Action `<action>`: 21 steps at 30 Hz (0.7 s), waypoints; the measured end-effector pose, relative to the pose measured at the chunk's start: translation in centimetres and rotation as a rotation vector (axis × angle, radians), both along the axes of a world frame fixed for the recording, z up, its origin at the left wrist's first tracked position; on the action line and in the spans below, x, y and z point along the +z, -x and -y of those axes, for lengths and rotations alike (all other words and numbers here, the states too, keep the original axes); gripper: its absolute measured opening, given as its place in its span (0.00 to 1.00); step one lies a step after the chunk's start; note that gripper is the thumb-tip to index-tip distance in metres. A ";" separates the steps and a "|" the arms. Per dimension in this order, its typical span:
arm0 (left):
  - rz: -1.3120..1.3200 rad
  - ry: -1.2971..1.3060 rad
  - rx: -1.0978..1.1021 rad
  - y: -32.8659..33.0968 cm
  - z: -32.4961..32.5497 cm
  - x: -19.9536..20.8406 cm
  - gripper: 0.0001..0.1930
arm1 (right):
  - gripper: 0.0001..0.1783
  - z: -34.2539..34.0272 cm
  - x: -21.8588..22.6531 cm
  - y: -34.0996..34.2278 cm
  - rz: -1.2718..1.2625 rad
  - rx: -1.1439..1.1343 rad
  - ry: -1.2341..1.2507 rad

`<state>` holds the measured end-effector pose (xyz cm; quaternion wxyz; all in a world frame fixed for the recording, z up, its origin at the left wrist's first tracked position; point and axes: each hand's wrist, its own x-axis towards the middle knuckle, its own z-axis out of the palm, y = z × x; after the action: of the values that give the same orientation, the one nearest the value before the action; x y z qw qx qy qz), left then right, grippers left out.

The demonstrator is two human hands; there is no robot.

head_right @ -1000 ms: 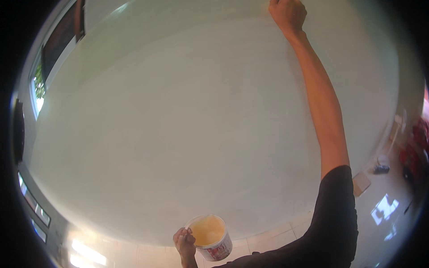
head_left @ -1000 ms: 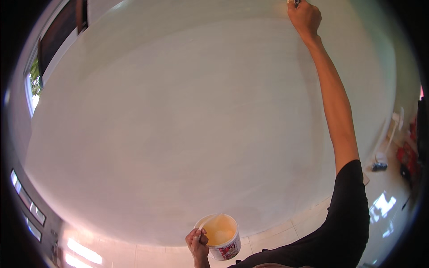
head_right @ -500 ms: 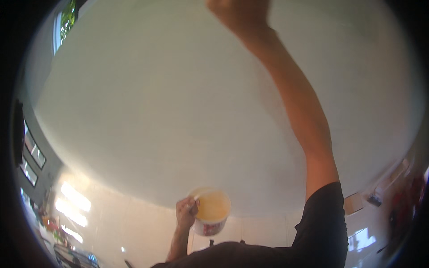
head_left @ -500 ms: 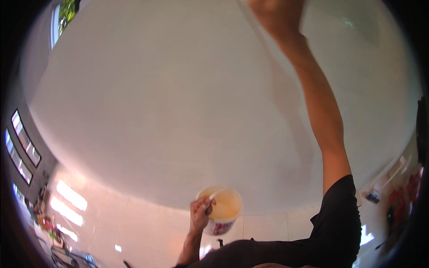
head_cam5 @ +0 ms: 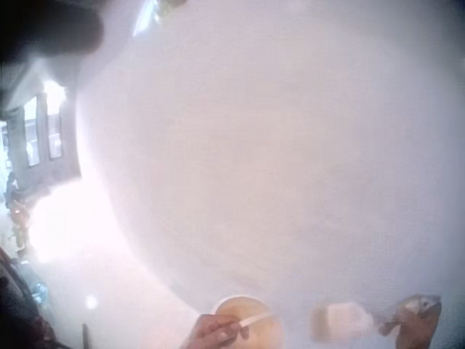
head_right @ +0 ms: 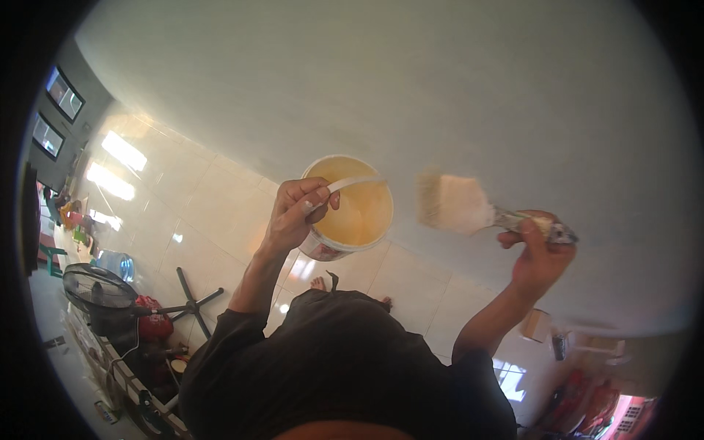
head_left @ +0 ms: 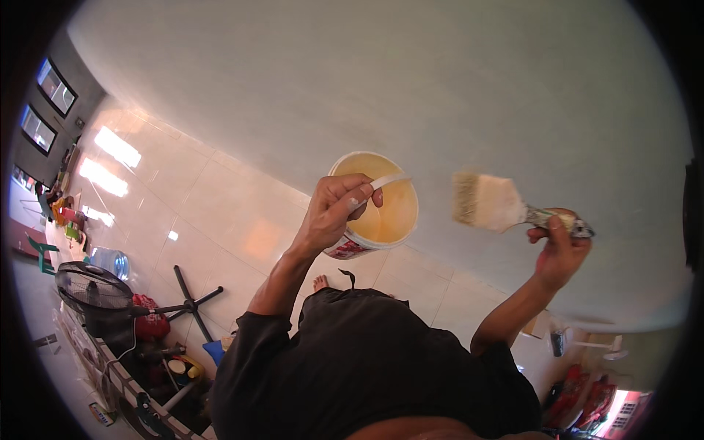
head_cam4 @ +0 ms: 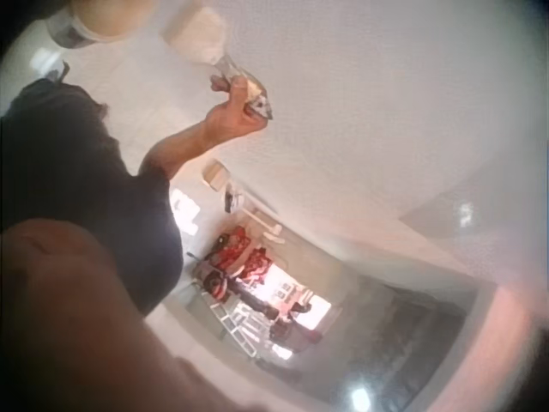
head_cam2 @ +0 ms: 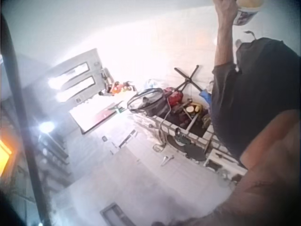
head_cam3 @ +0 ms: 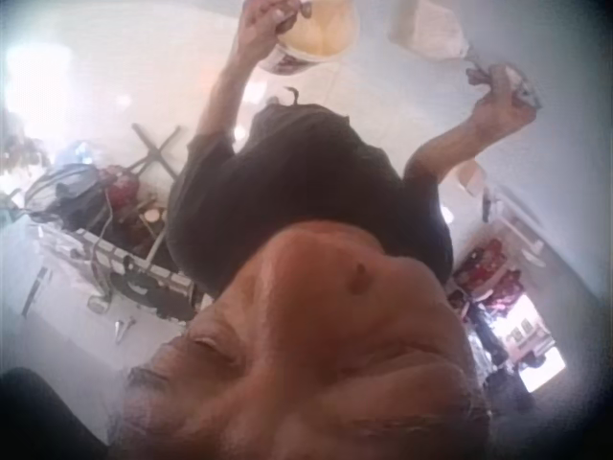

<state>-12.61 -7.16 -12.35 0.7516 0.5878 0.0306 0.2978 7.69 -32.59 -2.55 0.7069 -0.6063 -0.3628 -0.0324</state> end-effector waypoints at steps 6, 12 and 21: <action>-0.084 0.013 0.012 -3.4 -0.9 -2.0 0.14 | 0.06 -3.7 -6.8 -0.3 -0.206 0.141 0.182; -0.118 0.022 0.008 -3.1 -0.7 -2.3 0.14 | 0.07 -9.2 -11.5 2.0 -0.044 0.240 0.459; -0.144 0.063 -0.064 -4.3 2.3 -3.1 0.13 | 0.16 -10.6 -14.4 1.5 0.159 0.222 0.988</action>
<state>-8.28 -9.50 -15.46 0.7746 0.5846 0.0749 0.2294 6.19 -21.96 -16.92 0.3056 -0.8215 -0.4496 0.1723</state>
